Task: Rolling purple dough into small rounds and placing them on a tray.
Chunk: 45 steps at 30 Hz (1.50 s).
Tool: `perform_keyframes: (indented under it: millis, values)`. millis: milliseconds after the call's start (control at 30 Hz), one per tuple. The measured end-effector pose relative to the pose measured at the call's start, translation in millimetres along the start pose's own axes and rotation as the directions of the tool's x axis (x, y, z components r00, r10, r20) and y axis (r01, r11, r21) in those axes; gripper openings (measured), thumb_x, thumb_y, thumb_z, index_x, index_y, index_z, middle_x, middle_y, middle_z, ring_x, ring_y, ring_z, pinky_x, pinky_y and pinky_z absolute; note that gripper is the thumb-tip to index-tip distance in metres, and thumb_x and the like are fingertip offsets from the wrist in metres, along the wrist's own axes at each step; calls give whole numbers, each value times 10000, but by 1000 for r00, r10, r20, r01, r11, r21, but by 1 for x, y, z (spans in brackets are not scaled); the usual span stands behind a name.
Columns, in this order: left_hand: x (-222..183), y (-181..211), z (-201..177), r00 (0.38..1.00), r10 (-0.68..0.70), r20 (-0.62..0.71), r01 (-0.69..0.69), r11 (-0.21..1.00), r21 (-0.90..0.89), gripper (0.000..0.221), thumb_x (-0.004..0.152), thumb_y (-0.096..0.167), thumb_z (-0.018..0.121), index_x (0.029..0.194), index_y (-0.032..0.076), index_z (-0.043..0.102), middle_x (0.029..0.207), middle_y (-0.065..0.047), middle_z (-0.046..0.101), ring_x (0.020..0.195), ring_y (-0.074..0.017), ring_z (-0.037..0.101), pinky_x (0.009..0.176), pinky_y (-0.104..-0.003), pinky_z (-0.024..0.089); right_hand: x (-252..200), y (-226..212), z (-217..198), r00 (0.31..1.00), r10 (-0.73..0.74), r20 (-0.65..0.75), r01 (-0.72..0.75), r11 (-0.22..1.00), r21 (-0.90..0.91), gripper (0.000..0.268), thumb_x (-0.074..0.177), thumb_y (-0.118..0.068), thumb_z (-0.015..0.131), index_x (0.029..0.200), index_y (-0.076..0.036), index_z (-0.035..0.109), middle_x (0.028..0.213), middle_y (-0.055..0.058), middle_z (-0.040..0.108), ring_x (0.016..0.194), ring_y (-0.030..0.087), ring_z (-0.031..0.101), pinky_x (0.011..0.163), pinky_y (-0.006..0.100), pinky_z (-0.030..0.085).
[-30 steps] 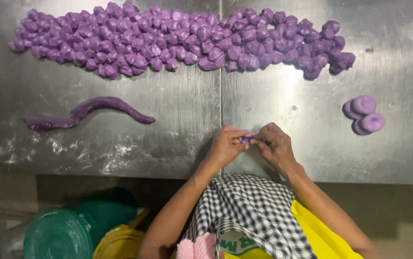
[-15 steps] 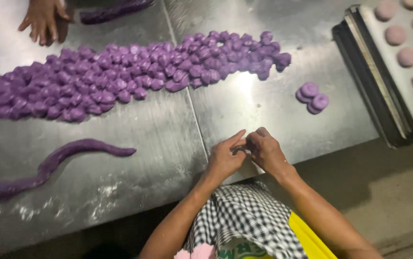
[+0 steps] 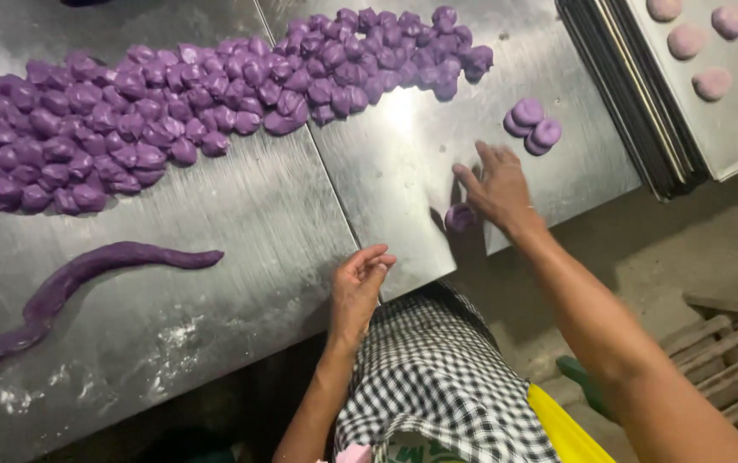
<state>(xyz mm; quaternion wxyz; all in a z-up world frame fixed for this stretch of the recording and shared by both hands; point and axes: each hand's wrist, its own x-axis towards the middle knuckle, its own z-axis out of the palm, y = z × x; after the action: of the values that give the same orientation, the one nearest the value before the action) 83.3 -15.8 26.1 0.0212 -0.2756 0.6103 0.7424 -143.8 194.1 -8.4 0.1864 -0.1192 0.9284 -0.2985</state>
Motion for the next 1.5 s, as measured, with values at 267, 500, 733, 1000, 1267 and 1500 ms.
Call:
perform_keyframes:
  millis: [267,500,733,1000,1267,1500]
  values:
    - [-17,-23,-7,987,-111,-117,110,994,-16,306,940,51,644,1237,-1,700,1055,-91,779,977,-122,730,875,-241,561,6,-6,54,924,-366,-114,318,897,-307,749,1010,-447,540,1548,53,391,1567,411,293,1503,561,169,1175,715,36]
    - [19,2,55,982,1,-189,9,999,52,317,930,88,687,1233,-2,703,1008,-62,753,909,-112,689,832,-250,550,22,14,72,904,-388,-180,329,899,-291,715,984,-458,560,1482,41,448,1508,379,357,1451,537,266,1181,719,108]
    - [140,23,188,975,219,-41,-134,723,678,483,865,329,763,1260,57,705,1065,-139,731,906,-229,707,801,-344,570,-20,112,58,687,-689,-232,727,651,219,374,860,-277,680,1162,-88,566,1048,158,595,1045,382,543,955,504,415]
    - [273,-28,316,942,166,-293,247,255,935,1083,590,603,935,1438,89,500,1405,-365,404,1243,-517,484,994,-543,475,-116,350,-97,932,-356,-65,304,676,671,270,844,-198,781,1081,-72,753,971,86,708,894,212,690,776,351,565]
    - [289,-67,327,852,439,-286,-19,572,820,483,636,171,939,987,30,639,888,-131,708,775,-263,688,749,-371,558,-207,721,-110,432,883,186,-42,-186,982,227,920,-27,609,1143,-8,652,1086,151,708,937,282,721,747,428,621]
    - [263,48,527,895,398,-199,-321,887,333,397,778,-22,813,1054,72,544,884,-45,608,681,-129,571,535,-270,455,-78,805,-287,426,897,-122,136,70,988,265,933,21,647,1196,47,617,1125,163,702,978,282,726,785,410,643]
